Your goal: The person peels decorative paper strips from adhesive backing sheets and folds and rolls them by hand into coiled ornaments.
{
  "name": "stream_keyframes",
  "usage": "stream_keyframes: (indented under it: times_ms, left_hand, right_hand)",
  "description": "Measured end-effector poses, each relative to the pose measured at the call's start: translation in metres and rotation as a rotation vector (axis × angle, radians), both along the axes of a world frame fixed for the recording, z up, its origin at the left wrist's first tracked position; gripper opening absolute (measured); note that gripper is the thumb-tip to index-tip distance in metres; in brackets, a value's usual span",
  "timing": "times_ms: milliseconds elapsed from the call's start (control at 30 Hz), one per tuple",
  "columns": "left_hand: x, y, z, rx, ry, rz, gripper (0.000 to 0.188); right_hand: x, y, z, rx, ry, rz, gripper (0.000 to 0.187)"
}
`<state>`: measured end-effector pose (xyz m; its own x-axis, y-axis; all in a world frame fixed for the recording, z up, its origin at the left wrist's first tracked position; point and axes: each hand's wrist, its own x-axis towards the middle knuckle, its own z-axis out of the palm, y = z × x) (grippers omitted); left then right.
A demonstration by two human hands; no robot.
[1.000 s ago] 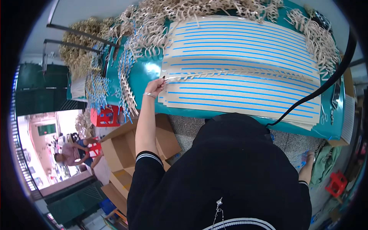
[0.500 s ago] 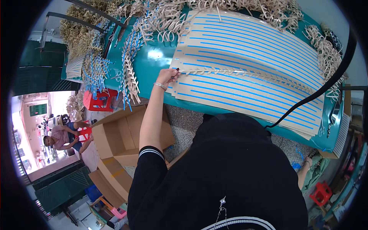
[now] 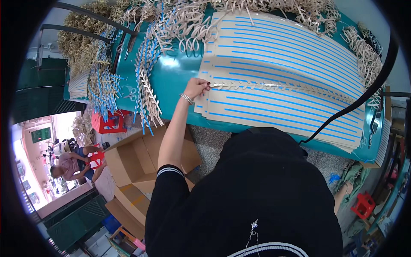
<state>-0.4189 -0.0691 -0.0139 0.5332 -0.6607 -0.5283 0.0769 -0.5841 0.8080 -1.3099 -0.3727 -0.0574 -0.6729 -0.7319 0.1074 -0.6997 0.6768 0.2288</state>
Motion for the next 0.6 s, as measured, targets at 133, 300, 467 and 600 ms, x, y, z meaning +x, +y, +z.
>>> stream_keyframes:
  times_ms: [133,300,467,600]
  left_hand:
    - [0.009,0.007,-0.003,-0.003,-0.117,-0.047,0.014]
    - [0.026,0.003,0.010,0.077,-0.293,-0.062,0.024]
    - [0.046,-0.059,0.027,-0.101,-0.338,-0.077,0.028]
    - [0.054,-0.116,0.030,-0.230,-0.264,-0.130,0.014]
  right_hand:
    - [0.036,0.021,0.029,-0.003,-0.096,-0.010,0.041]
    - [0.065,0.020,0.056,-0.210,-0.380,-0.100,0.044]
    - [0.073,0.019,0.054,-0.561,-0.384,0.102,0.040]
    - [0.065,0.007,0.047,-0.576,-0.337,0.128,0.036]
